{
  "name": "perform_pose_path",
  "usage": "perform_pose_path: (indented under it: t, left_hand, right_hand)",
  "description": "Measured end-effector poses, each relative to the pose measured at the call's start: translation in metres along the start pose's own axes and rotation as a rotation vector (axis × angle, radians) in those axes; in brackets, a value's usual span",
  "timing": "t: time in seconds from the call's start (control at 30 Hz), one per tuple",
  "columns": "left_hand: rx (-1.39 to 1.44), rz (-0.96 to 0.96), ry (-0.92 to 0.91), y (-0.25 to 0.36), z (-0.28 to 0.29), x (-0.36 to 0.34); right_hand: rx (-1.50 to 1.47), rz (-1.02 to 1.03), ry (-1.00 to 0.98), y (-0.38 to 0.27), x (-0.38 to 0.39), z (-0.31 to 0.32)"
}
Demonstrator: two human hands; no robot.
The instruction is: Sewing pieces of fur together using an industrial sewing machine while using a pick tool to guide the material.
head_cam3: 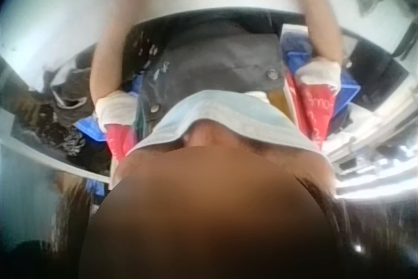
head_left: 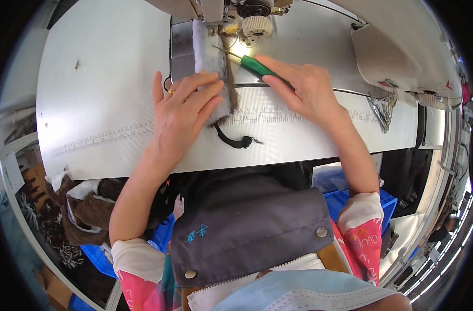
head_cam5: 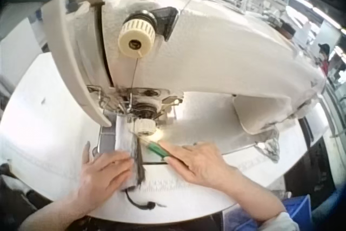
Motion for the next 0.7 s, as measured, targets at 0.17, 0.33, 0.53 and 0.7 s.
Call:
perform_pose_path:
  t: [0.17,0.33,0.53,0.7]
  left_hand:
    - [0.005,0.003,0.025,-0.008,-0.001,-0.01]
    - [-0.081,-0.138,0.059,-0.011,0.001,-0.011]
    - [0.009,-0.044,0.005,-0.001,0.003,0.0]
    - [0.035,-0.052,-0.007,-0.013,0.003,-0.008]
  right_hand:
    - [-0.018,0.115,-0.071,-0.004,0.015,0.0]
    - [-0.037,0.091,0.022,-0.004,0.012,-0.003]
    - [-0.092,0.113,-0.049,-0.007,0.029,-0.001]
    - [-0.05,0.154,-0.032,-0.001,0.015,0.004]
Point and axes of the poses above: each hand's wrist, its own x-axis away from the middle knuckle, its own z-axis out of the back of the hand, y = z × x, the point moved 1 cm from there along -x, towards the middle knuckle, and after that the axes turned 8 degrees about -y, right-handed, at the moved point
